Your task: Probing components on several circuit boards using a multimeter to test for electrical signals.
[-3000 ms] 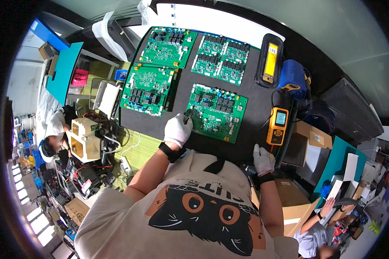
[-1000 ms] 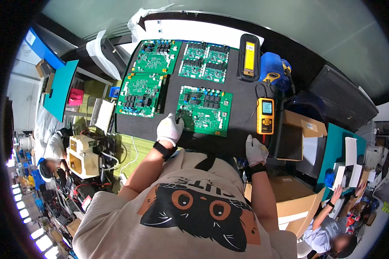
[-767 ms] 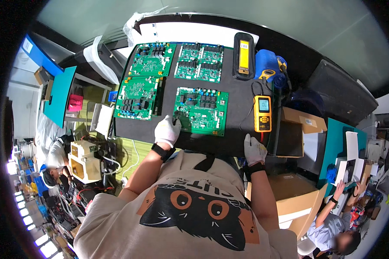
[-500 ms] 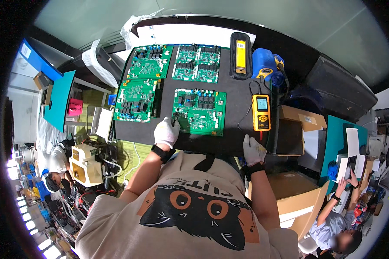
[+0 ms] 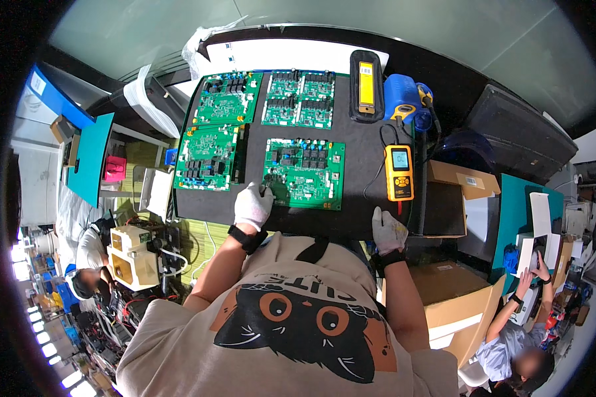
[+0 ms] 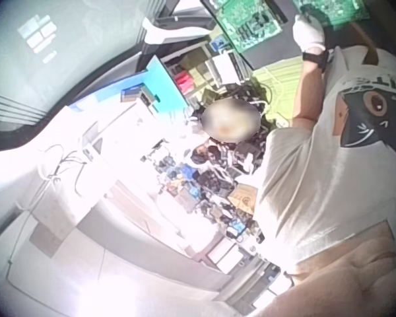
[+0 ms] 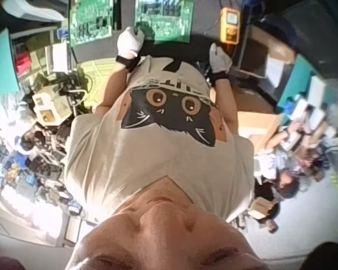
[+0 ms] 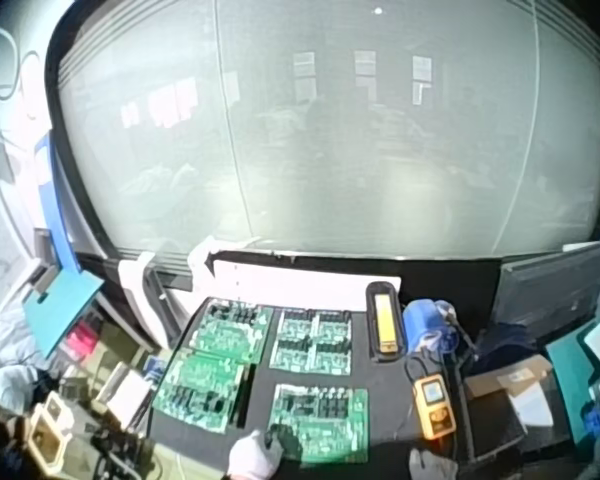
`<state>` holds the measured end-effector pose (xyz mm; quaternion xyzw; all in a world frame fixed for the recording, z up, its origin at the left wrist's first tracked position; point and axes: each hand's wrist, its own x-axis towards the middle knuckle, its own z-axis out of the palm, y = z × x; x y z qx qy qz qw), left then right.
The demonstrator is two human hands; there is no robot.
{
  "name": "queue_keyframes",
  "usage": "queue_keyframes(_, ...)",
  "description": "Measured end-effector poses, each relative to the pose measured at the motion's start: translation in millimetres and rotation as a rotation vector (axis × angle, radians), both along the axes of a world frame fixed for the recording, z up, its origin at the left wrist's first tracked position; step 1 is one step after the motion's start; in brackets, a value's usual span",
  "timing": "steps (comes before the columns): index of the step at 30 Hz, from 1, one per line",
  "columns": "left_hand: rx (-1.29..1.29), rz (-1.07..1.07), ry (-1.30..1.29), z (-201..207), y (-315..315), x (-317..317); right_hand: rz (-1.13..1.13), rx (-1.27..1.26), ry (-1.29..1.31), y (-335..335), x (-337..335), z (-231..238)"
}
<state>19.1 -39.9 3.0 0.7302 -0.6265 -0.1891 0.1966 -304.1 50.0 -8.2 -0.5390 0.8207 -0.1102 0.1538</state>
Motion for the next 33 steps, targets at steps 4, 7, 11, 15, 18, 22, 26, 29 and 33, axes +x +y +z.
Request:
queue_keyframes(4,0.008,-0.009,-0.011,5.4,-5.5,-1.1,-0.007,-0.001,-0.015,0.0,0.9,-0.4)
queue_keyframes(7,-0.001,-0.042,-0.033,3.4,-15.0,-3.8,-0.002,0.003,-0.014,-0.2,1.6,2.1)
queue_keyframes(11,0.013,-0.057,-0.096,4.4,-24.4,-7.7,-0.005,0.0,-0.014,-0.5,2.0,2.8)
queue_keyframes(15,0.066,-0.059,-0.132,5.5,-27.9,-9.1,-0.015,0.001,-0.018,-0.2,2.7,2.4)
queue_keyframes(18,0.09,-0.06,-0.173,6.4,-30.3,-10.0,-0.019,0.01,-0.013,-1.1,4.1,3.6)
queue_keyframes(22,0.115,-0.063,-0.213,6.9,-30.8,-12.7,-0.007,0.027,0.02,-0.6,3.2,2.4)
queue_keyframes(26,0.118,-0.065,-0.214,5.5,-31.1,-12.6,-0.012,0.028,0.009,-0.4,2.3,0.7)
queue_keyframes(29,0.083,-0.058,-0.132,6.8,-33.1,-11.6,-0.026,0.009,-0.004,-3.2,0.2,-1.7)
queue_keyframes(33,0.154,-0.04,-0.14,10.8,-31.1,-12.7,-0.019,-0.03,-0.009,-1.6,1.4,0.2)
